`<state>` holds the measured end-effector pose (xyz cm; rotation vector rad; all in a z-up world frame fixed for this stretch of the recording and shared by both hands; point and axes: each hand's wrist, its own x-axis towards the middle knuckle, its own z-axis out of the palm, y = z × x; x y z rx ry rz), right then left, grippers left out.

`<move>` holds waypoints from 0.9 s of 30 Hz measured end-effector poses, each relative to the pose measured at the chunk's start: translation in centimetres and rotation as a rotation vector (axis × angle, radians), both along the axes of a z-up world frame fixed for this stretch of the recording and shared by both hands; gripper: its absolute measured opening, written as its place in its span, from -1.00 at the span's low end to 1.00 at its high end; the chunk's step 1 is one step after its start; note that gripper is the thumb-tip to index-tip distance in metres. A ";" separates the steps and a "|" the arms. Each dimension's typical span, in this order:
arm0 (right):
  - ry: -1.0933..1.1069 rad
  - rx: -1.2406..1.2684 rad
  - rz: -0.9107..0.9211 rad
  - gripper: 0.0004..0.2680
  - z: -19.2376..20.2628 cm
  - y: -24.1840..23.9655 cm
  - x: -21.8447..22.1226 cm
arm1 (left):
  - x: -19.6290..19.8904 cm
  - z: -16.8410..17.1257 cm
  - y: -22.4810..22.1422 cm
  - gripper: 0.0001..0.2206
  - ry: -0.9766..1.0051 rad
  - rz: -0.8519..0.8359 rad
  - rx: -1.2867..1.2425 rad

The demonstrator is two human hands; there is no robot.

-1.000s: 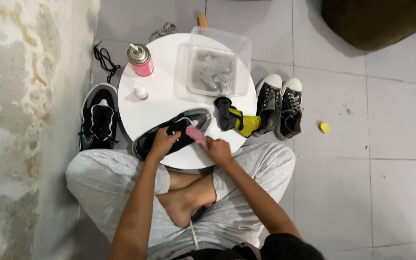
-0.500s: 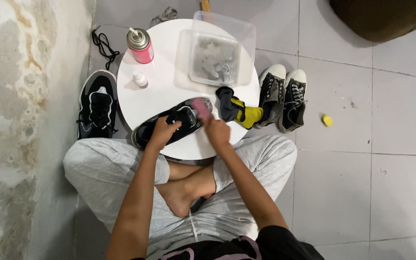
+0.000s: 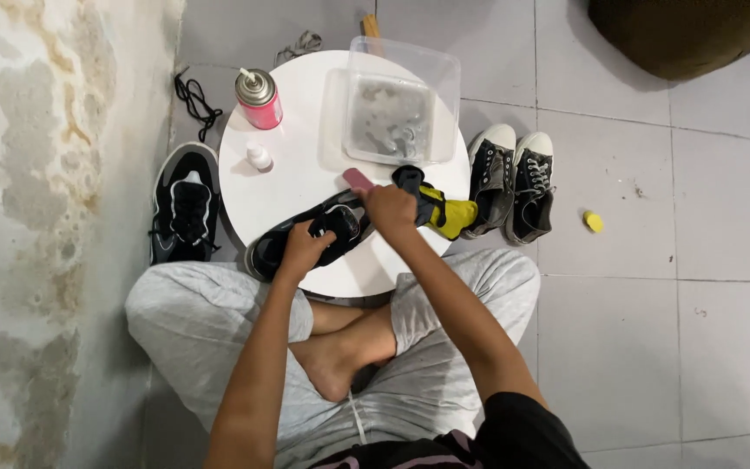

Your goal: Brushing the upper part of a black sneaker with a cleaning brush and solution to remove dirt.

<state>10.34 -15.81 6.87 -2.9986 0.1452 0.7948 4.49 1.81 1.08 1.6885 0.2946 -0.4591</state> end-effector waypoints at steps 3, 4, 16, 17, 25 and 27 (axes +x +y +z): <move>0.105 0.268 0.139 -0.50 -1.2 2.8 -2.4 | 0.2 -0.2 -0.2 -0.90 -0.054 -0.002 0.019; 0.090 0.274 0.140 -0.50 2.4 2.8 -1.6 | 0.5 0.4 -0.1 -0.90 -0.068 -0.003 0.026; 0.139 0.047 0.082 -0.55 4.4 -0.6 -0.5 | 0.0 -1.4 0.3 -0.88 -0.029 -0.017 0.007; 0.111 0.101 0.066 -0.56 4.9 0.0 -1.6 | -0.4 -1.5 0.3 -0.88 -0.018 -0.016 0.017; -0.218 -0.006 0.055 -0.52 -3.7 -5.2 -3.4 | 0.3 -1.6 0.0 -0.90 -0.014 -0.007 0.052; -0.175 0.148 0.110 -0.68 -5.1 -4.5 -6.4 | 0.1 0.0 -0.1 -0.90 -0.013 0.009 0.025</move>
